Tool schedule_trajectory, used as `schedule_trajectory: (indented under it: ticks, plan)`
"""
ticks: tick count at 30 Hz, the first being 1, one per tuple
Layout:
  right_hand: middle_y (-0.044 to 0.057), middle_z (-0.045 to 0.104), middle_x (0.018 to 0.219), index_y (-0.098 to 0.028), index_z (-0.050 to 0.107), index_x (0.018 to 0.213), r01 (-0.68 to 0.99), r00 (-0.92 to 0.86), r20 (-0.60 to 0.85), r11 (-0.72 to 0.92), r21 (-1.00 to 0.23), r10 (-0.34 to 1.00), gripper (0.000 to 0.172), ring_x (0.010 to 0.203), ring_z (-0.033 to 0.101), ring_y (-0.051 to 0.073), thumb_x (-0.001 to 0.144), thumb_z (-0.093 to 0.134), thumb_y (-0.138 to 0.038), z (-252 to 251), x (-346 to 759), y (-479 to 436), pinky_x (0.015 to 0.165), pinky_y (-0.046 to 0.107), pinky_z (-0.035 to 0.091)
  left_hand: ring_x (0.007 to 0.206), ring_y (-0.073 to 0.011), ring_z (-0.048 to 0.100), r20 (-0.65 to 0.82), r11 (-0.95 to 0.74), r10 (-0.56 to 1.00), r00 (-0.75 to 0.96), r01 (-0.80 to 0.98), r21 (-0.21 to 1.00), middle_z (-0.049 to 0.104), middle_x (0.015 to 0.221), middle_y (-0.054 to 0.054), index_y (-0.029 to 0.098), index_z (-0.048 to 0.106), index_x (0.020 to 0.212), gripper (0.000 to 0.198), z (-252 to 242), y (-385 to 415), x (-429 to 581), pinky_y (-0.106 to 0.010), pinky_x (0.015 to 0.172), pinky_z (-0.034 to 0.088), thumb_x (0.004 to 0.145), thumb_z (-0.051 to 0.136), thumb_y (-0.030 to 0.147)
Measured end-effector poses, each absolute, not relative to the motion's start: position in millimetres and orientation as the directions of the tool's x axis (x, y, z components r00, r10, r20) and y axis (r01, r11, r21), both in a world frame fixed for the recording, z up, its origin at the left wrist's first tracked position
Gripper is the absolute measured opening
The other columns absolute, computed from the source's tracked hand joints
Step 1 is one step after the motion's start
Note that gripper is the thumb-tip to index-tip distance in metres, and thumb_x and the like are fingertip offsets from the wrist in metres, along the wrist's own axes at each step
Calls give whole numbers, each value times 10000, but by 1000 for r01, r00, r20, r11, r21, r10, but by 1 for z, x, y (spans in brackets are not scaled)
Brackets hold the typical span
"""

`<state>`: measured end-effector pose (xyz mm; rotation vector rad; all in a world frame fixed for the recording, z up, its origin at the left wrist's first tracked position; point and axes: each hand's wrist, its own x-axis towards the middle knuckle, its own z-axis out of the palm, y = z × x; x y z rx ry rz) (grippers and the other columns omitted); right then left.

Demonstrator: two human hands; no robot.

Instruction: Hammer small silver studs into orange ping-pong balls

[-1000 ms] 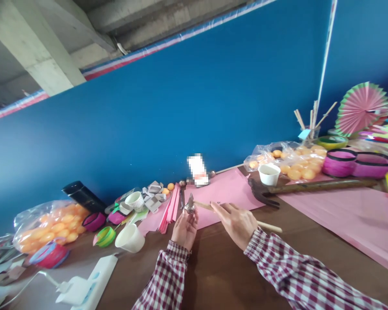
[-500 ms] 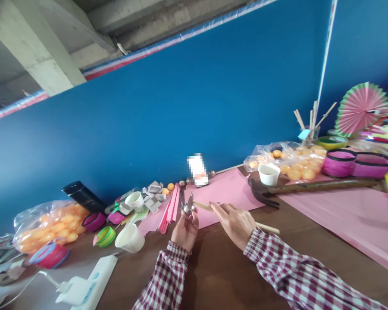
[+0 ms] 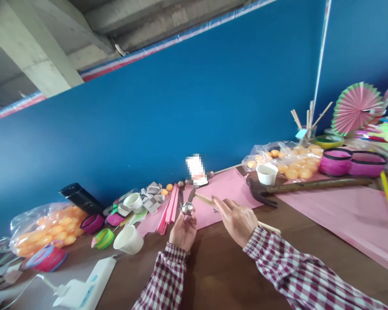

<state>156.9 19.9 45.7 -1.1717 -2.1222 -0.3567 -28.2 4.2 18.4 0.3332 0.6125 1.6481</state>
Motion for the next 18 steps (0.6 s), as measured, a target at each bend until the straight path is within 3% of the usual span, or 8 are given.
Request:
schedule_trajectory:
  ticks: [4,7,13,18]
  plan:
    - [16,613,787,-240,433,1196,805,-440,629,592,-40,640,364,558,526,69,842,357,-204,45,155,19,426,188,285,774,-113,596,-71,-68,988,-135,-808,585,610,910,-61,196,553,1013,294,18,3,-29,-261,766,476,726,540,138]
    - [14,620,800,-254,449,1175,833,-374,638,546,-87,673,337,571,540,74,854,349,-238,43,155,21,435,190,287,855,-136,590,-40,-74,992,-121,-800,596,604,954,-46,236,531,1060,372,17,2,-29,-286,815,456,711,558,111]
    - [20,628,786,-236,484,1138,845,-334,647,522,-116,685,312,573,545,79,863,342,-276,42,159,27,442,197,282,903,-157,584,-34,-139,979,-201,-777,614,606,991,-73,170,558,1008,329,16,6,-29,-285,859,438,688,584,95]
    - [7,622,772,-251,468,1153,849,-323,654,514,-119,684,317,566,542,78,860,351,-279,41,158,26,444,200,278,811,-155,616,-109,-155,951,-288,-753,639,639,876,-64,164,578,943,263,14,8,-29,-274,774,482,684,598,124]
